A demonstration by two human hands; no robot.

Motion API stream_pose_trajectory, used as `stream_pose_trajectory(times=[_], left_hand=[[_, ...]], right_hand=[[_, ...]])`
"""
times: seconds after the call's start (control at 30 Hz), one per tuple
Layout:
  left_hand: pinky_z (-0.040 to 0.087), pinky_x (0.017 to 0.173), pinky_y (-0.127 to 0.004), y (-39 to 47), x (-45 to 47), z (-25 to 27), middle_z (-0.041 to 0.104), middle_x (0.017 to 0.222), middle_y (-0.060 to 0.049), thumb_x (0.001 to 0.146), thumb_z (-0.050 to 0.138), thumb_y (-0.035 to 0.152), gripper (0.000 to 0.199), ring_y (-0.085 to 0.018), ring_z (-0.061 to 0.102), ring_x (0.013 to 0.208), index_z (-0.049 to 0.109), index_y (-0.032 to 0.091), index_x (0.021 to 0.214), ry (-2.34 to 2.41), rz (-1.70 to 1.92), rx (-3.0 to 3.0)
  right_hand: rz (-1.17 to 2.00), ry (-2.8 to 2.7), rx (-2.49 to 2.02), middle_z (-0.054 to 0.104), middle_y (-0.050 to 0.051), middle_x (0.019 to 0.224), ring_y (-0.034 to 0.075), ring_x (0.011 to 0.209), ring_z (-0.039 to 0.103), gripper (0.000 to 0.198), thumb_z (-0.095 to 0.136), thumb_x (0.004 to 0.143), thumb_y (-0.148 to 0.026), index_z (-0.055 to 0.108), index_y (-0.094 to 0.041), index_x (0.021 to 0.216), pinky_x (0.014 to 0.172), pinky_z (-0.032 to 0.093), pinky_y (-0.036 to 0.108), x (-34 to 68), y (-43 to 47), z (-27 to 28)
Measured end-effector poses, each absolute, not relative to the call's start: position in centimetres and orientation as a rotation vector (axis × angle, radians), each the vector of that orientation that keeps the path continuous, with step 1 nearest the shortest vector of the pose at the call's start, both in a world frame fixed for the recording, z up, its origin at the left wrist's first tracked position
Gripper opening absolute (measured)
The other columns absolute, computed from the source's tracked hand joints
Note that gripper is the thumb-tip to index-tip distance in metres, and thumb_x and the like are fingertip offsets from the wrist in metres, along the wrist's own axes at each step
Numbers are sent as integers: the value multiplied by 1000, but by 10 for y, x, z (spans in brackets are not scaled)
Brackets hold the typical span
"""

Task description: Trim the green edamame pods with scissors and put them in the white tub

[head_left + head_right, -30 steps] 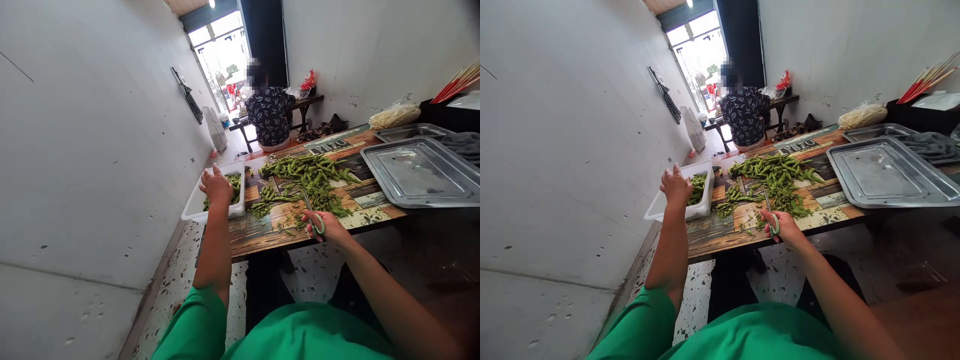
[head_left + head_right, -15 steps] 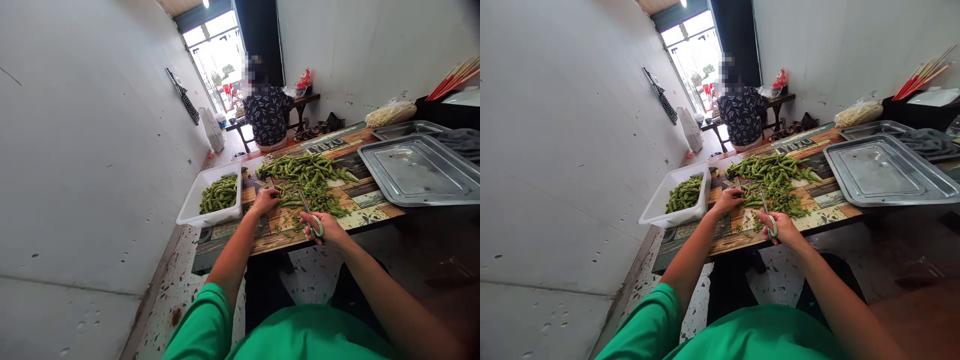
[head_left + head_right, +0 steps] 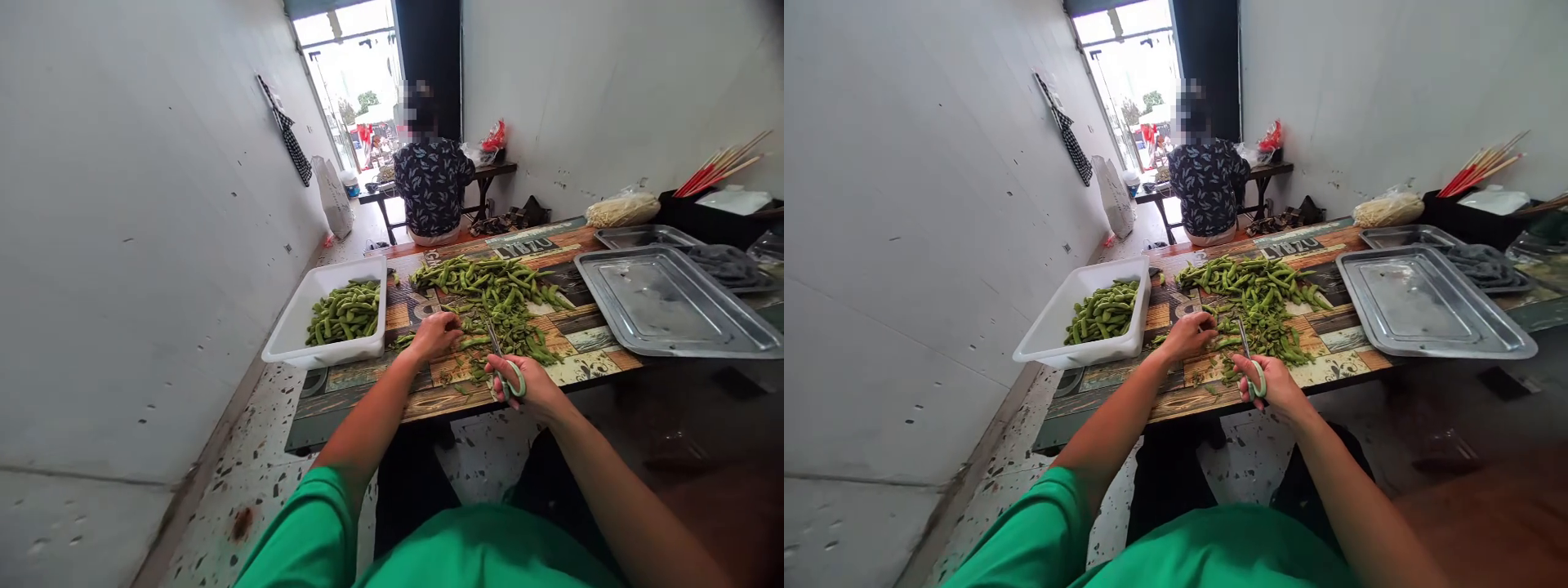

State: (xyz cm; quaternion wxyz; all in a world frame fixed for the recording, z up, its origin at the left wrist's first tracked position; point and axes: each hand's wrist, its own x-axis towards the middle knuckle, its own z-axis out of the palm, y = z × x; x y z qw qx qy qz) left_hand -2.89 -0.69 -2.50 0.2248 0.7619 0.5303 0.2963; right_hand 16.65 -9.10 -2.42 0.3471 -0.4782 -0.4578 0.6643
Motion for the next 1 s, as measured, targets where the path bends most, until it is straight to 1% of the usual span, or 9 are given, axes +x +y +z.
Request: stream_pose_trajectory(times=[0.1, 0.17, 0.23, 0.37, 0.47, 0.57, 0.73, 0.83, 1.0], left_hand=[[39, 60, -22, -7, -31, -24, 64, 70, -1, 75, 62, 34, 25, -10, 52, 61, 63, 16, 92, 1235, 1121, 1657], [34, 51, -20, -8, -30, -22, 63, 66, -1, 73, 64, 39, 33, -7, 48, 52, 63, 13, 93, 1103, 1155, 1361], [29, 47, -18, -9, -29, -20, 65, 69, -3, 69, 69, 39, 37, -4, 44, 49, 64, 11, 93, 991, 1074, 1160], [32, 49, -17, -9, -32, -20, 67, 75, -5, 59, 78, 28, 42, -3, 47, 51, 66, 10, 95, 883, 953, 1006], [34, 51, -18, -7, -32, -23, 66, 72, -3, 57, 79, 28, 36, -4, 48, 52, 67, 10, 86, 938, 1017, 1036], [32, 49, -19, -7, -30, -24, 64, 66, -2, 56, 79, 31, 32, -4, 46, 50, 67, 10, 77, 980, 1029, 1082], [27, 45, -20, -10, -29, -19, 59, 58, 1, 54, 80, 33, 33, -2, 39, 45, 66, 9, 73, 1005, 990, 1100], [23, 44, -21, -13, -28, -15, 54, 54, 3, 52, 81, 32, 35, -1, 36, 42, 65, 9, 73, 1008, 968, 1036], [21, 44, -20, -14, -20, -17, 52, 52, 4, 45, 85, 27, 39, -1, 36, 42, 63, 9, 73, 910, 1089, 864]], right_hand=[[1723, -1240, -1282, 54, -3, 50, 10, 38, 51, 43, 64, 70, -58, 55, -17, 75, 26, 29, 17, 164, -88, -24], [1709, -1282, -1305, 54, -3, 49, 9, 36, 50, 43, 64, 69, -59, 54, -17, 74, 26, 29, 17, 161, -85, -21], [1678, -1326, -1320, 54, -3, 49, 9, 36, 50, 42, 64, 70, -58, 53, -17, 74, 26, 29, 17, 158, -82, -17], [1613, -1423, -1359, 56, -4, 50, 9, 35, 49, 39, 63, 72, -56, 53, -19, 74, 27, 30, 18, 154, -75, -12], [1597, -1480, -1393, 56, -4, 50, 8, 32, 46, 39, 63, 72, -56, 51, -19, 72, 26, 30, 19, 152, -70, -11], [1594, -1500, -1403, 56, -4, 49, 8, 31, 46, 41, 63, 72, -57, 50, -18, 72, 25, 30, 19, 150, -68, -11], [1559, -1517, -1447, 54, -5, 47, 8, 31, 47, 43, 63, 71, -59, 52, -18, 73, 26, 31, 18, 145, -68, -6], [1534, -1502, -1476, 52, -5, 44, 7, 29, 44, 43, 62, 70, -60, 51, -18, 68, 27, 29, 18, 141, -70, -6], [1378, -1470, -1440, 50, -4, 41, 8, 32, 46, 46, 64, 69, -59, 48, -18, 57, 32, 30, 19, 134, -72, -18]])
